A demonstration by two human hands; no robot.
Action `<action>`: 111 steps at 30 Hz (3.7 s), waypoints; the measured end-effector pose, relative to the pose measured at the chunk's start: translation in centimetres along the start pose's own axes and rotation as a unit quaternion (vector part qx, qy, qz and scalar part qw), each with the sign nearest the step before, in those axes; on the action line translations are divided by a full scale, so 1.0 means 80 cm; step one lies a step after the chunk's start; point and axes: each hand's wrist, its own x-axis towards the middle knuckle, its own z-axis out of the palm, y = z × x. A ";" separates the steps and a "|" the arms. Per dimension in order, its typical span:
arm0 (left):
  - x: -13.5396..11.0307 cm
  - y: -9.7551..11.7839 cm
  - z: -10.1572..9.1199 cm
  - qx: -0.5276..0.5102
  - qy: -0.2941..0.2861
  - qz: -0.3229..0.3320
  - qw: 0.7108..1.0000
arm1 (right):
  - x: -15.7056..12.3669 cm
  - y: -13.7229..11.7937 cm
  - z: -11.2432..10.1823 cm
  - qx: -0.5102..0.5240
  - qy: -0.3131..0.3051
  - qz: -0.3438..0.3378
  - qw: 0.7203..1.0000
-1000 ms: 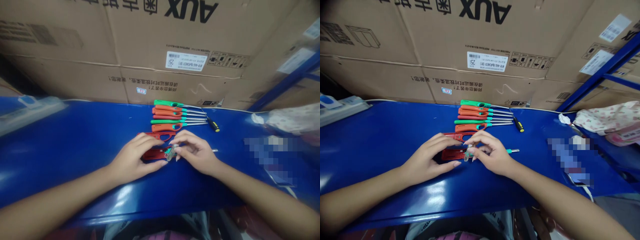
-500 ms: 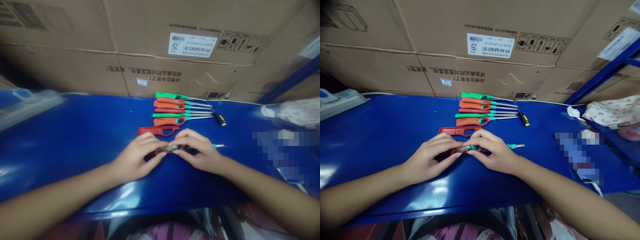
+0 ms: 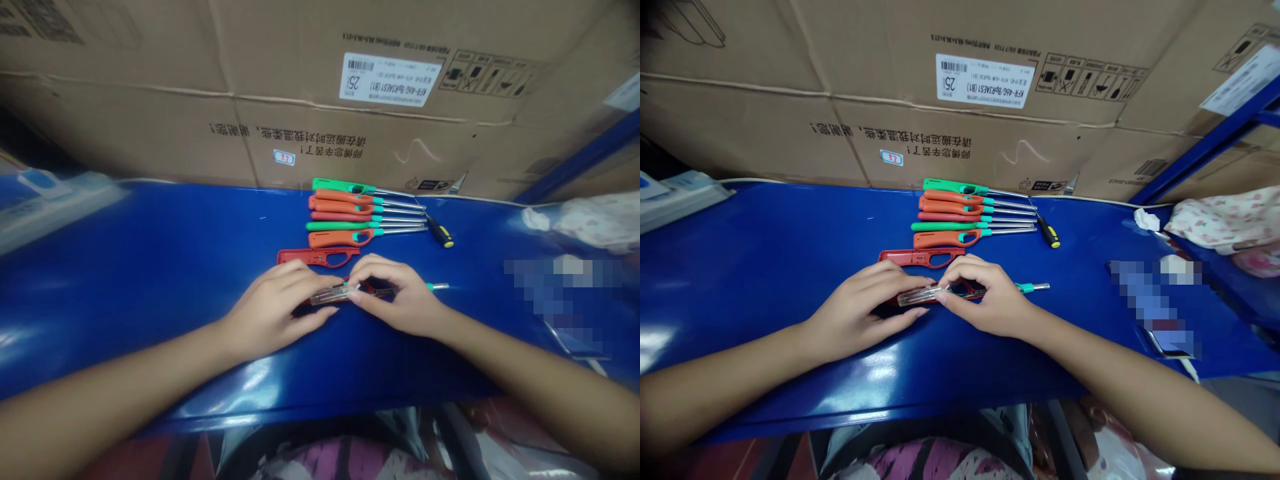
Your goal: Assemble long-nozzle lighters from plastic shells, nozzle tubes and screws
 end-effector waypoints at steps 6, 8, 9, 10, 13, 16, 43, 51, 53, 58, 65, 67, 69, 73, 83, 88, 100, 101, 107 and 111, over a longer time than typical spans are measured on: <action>0.003 -0.003 -0.014 0.039 0.015 -0.014 0.999 | 0.019 -0.014 -0.018 -0.046 -0.088 0.097 0.990; 0.006 0.000 -0.022 0.025 0.028 -0.056 0.998 | 0.026 -0.017 -0.028 -0.076 -0.113 0.137 0.981; 0.008 0.002 -0.024 0.009 0.033 -0.082 0.996 | 0.028 -0.018 -0.032 -0.080 -0.131 0.143 0.978; 0.009 0.004 -0.026 -0.008 0.036 -0.106 0.994 | 0.028 -0.019 -0.034 -0.082 -0.145 0.142 0.976; 0.010 0.009 -0.027 -0.043 0.028 -0.149 0.988 | 0.023 -0.016 -0.030 -0.081 -0.147 0.129 0.977; 0.008 0.007 -0.022 -0.055 0.020 -0.155 0.986 | 0.014 -0.009 -0.017 -0.078 -0.112 0.108 0.985; 0.005 -0.007 -0.001 -0.096 0.010 -0.146 0.985 | 0.010 0.012 -0.019 0.073 -0.114 0.188 0.973; 0.003 -0.010 0.000 -0.067 0.020 -0.098 0.993 | 0.012 0.008 -0.025 0.197 -0.187 0.306 0.912; 0.003 -0.009 -0.001 -0.060 0.016 -0.090 0.994 | 0.011 0.010 -0.024 0.200 -0.184 0.305 0.913; 0.001 -0.009 -0.001 -0.042 0.021 -0.081 0.996 | 0.011 0.013 -0.023 0.186 -0.179 0.295 0.920; 0.000 -0.007 -0.001 -0.053 0.030 -0.083 0.995 | 0.008 0.015 -0.020 0.175 -0.155 0.284 0.930; 0.000 -0.007 -0.001 -0.055 0.026 -0.083 0.995 | 0.007 0.016 -0.019 0.169 -0.138 0.272 0.937; 0.001 -0.007 -0.002 -0.056 0.025 -0.084 0.995 | 0.006 0.018 -0.019 0.169 -0.126 0.261 0.942; 0.001 -0.009 -0.002 -0.057 0.022 -0.076 0.995 | 0.006 0.019 -0.019 0.179 -0.131 0.249 0.943; 0.001 -0.009 -0.001 -0.066 0.021 -0.068 0.995 | 0.007 0.018 -0.020 0.189 -0.134 0.265 0.936; 0.001 -0.010 0.000 -0.066 0.018 -0.066 0.995 | 0.007 0.020 -0.019 0.193 -0.135 0.268 0.934; 0.000 -0.013 0.000 -0.057 0.011 -0.062 0.996 | 0.008 0.021 -0.021 0.192 -0.142 0.274 0.932; 0.000 -0.013 0.000 -0.056 0.011 -0.061 0.997 | 0.008 0.021 -0.020 0.191 -0.143 0.272 0.932; 0.001 -0.013 0.001 -0.058 0.012 -0.060 0.996 | 0.007 0.022 -0.018 0.189 -0.139 0.259 0.937; 0.001 -0.013 0.001 -0.062 0.011 -0.064 0.996 | 0.007 0.021 -0.016 0.181 -0.126 0.256 0.941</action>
